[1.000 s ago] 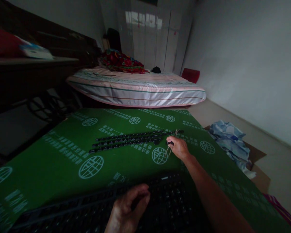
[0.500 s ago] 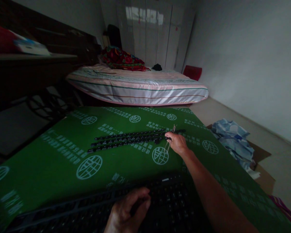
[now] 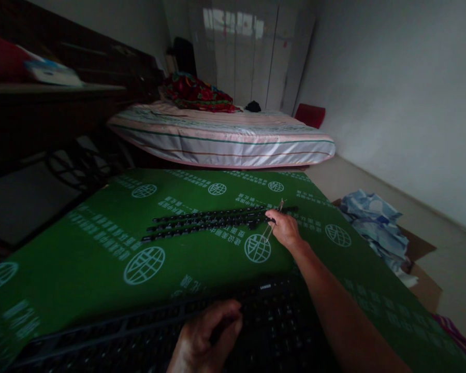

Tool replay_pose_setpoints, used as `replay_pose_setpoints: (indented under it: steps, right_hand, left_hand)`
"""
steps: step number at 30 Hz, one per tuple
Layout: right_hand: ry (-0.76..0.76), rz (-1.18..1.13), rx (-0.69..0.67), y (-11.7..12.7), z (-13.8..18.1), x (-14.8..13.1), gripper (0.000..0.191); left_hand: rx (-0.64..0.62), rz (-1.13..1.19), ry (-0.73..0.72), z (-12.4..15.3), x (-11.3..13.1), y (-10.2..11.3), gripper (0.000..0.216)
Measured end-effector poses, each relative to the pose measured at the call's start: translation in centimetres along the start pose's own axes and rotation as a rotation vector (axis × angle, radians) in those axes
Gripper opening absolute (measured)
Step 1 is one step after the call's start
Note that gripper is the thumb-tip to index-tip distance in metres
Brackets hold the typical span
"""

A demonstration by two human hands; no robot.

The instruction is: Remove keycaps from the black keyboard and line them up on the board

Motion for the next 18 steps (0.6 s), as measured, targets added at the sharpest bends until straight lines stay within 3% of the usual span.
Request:
replay_pose_setpoints:
  steps: [18]
  right_hand:
    - [0.004,-0.022,0.0,-0.22,-0.11,0.07,0.027]
  left_hand:
    - [0.027,0.028,0.037,0.13,-0.02,-0.26,0.019]
Point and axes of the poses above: each hand's wrist, its own z-axis away from the middle knuckle, its own y-axis out of the back of the hand, x = y × z, the point moved 4 cm from there along -z, towards the middle knuckle, and after that the axes turned 4 degrees about y, right-handed, at the moved point
